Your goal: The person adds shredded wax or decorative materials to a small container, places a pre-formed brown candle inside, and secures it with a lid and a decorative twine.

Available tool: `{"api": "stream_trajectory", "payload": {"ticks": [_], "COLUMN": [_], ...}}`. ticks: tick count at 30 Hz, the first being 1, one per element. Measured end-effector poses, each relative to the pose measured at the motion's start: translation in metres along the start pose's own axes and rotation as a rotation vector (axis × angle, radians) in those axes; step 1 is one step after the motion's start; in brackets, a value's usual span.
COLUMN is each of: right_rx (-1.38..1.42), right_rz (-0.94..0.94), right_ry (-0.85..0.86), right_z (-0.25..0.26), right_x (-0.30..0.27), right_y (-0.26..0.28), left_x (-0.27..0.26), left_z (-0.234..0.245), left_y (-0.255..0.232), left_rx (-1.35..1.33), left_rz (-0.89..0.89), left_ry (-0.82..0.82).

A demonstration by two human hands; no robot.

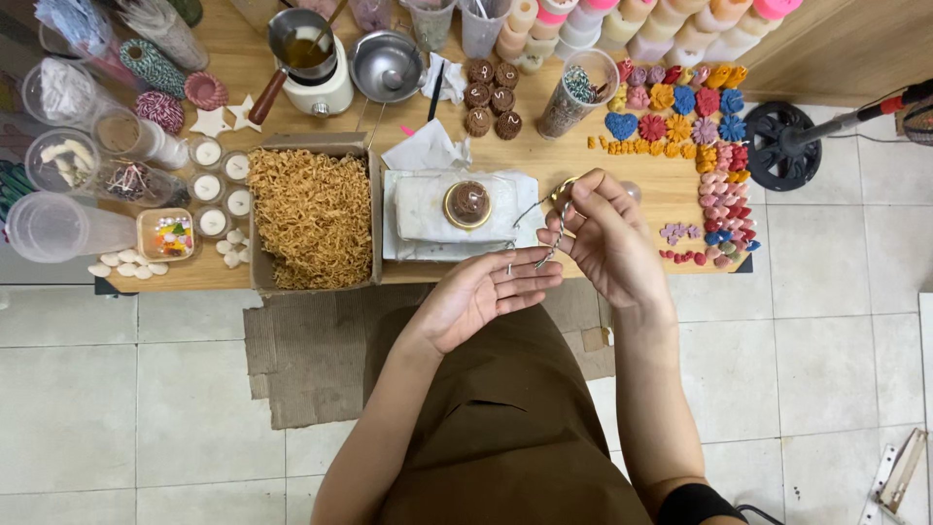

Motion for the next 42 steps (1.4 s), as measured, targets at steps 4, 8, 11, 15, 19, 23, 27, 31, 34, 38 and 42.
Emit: {"api": "stream_trajectory", "payload": {"ticks": [4, 8, 11, 15, 19, 23, 27, 31, 34, 38, 42], "right_rx": [-0.014, -0.022, -0.061, -0.097, -0.073, -0.048, -0.152, -0.342, -0.316, -0.312, -0.314], "right_rz": [-0.018, -0.027, -0.054, -0.056, -0.076, -0.039, -0.016, 0.01, 0.001, -0.005, -0.029], "right_ry": [-0.011, -0.031, -0.02, -0.033, -0.032, 0.004, 0.037, -0.069, -0.063, -0.075, -0.076], "right_z": [0.001, 0.001, -0.001, 0.003, 0.004, -0.002, -0.001, 0.01, 0.012, 0.02, 0.023], "right_x": [-0.006, -0.007, -0.008, -0.009, -0.013, -0.022, -0.024, -0.021, -0.02, -0.018, -0.017], "right_y": [-0.003, -0.003, -0.007, -0.009, -0.008, 0.001, 0.004, 0.003, 0.002, -0.002, -0.008], "left_x": [0.007, 0.013, 0.016, 0.014, 0.014, 0.016, 0.014, 0.008, 0.005, 0.004, 0.003], "left_z": [0.006, 0.011, 0.008, 0.003, 0.007, 0.011, 0.01, 0.002, 0.001, -0.004, -0.009], "left_y": [0.012, 0.024, 0.03, 0.029, 0.029, 0.032, 0.032, 0.03, 0.03, 0.029, 0.029], "left_rx": [0.023, 0.032, 0.027, -0.001, -0.034, -0.027, -0.015, 0.006, 0.004, -0.081, -0.142], "left_rz": [0.024, 0.066, 0.08, 0.082, 0.105, 0.114, 0.12, 0.111, 0.12, 0.114, 0.135], "left_ry": [-0.014, 0.015, 0.036, 0.057, 0.041, 0.021, 0.019, 0.061, 0.036, 0.056, 0.084]}}
Point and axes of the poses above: each hand's wrist, its own x-axis towards the middle knuckle, its own z-axis out of the back of the hand, y = z × x, the point moved 10 cm from there along x, towards the middle knuckle, and after that the axes turned 1 degree about y, right-handed, at the moved point
